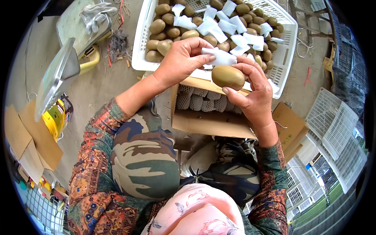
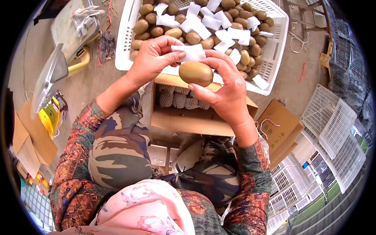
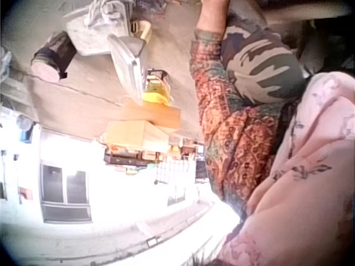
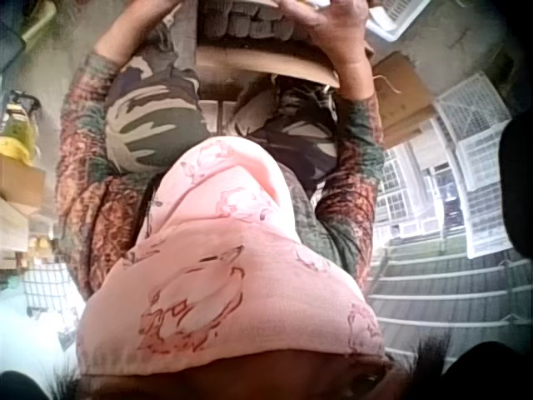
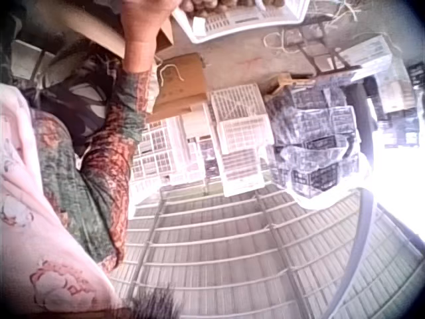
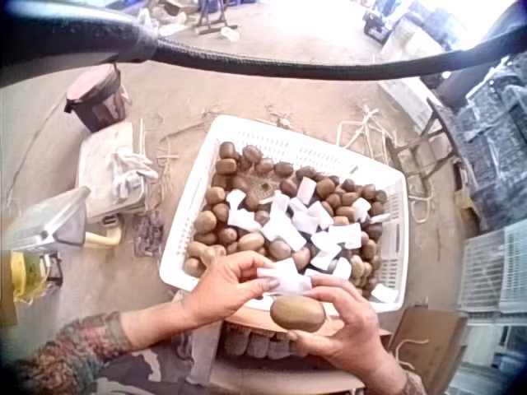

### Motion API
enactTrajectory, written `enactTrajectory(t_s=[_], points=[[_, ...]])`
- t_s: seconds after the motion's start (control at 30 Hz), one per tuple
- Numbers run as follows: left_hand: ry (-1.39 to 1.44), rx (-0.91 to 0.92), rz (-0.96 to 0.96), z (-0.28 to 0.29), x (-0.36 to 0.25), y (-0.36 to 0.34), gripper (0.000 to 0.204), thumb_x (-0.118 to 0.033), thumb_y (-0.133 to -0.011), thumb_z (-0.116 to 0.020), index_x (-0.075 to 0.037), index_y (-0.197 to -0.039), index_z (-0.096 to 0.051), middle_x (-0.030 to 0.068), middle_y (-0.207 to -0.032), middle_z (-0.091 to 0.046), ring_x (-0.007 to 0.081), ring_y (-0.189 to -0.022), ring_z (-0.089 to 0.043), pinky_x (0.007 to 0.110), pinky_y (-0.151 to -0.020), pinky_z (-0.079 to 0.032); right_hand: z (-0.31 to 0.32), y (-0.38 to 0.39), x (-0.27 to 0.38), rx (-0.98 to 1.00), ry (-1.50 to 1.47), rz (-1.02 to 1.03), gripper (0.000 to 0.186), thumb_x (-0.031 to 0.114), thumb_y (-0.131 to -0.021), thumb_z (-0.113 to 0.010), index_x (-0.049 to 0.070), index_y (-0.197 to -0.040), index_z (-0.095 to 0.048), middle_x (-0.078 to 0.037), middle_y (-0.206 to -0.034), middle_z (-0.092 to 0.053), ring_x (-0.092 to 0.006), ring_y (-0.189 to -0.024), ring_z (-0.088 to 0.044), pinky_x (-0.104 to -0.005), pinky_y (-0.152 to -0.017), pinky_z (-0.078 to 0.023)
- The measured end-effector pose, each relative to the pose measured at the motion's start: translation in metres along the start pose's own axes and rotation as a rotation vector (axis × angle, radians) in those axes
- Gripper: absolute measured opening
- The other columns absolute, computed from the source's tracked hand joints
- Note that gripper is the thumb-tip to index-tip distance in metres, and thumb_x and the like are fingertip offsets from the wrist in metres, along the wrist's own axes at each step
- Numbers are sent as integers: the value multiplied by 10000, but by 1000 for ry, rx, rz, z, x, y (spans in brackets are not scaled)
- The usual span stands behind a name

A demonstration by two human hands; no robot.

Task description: The person sits on the floor and repeatedly picks up kiwis from a white plastic basket. They wrap each kiwi individually in a white foam net and place it into a cardboard box. The process is repeated continuously throughout the clip.

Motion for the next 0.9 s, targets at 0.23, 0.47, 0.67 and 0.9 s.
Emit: enactTrajectory(t_s=[0.23, 0.47, 0.67, 0.9], points=[[-6, -61, 21, 2, 8, 15, 215, -167, -939, -734, -36, -1091, -657, 23, -943, -721, 78, -839, -682, 229, -676, -556, -11, 12, -2, -123, 78, 86, 458, 155, -673, -854, 23, -1071, -672, -144, -1248, -618, -282, -1117, -633, -386, -952, -525], [-104, -37, 27, -4, 7, 23, 210, -163, -940, -735, -32, -1087, -663, 18, -946, -721, 64, -859, -676, 224, -688, -556, -12, 17, 7, -57, 164, 126, 456, 164, -669, -862, 20, -1059, -674, -138, -1199, -650, -285, -1100, -644, -381, -935, -529], [-70, 27, -104, -10, 7, 30, 191, -143, -946, -724, -25, -1082, -661, 19, -957, -722, 68, -860, -675, 222, -712, -559, -8, 23, 5, -5, -132, -49, 481, 127, -701, -856, -14, -1119, -666, -117, -1240, -614, -210, -1109, -636, -338, -971, -518], [74, 39, -12, -12, 1, 31, 176, -118, -952, -706, 3, -1065, -646, 56, -963, -730, 93, -873, -694, 260, -714, -598, -12, 26, 0, 60, -551, -172, 457, 65, -803, -806, -32, -1211, -627, -77, -1236, -598, -153, -1110, -612, -305, -984, -510]])
Point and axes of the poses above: each hand's wrist, its own y-axis away from the middle knuckle, its own z-axis out of the back of the hand, x = y × z, the point moved 3 cm from there along -y, towards the middle knuckle
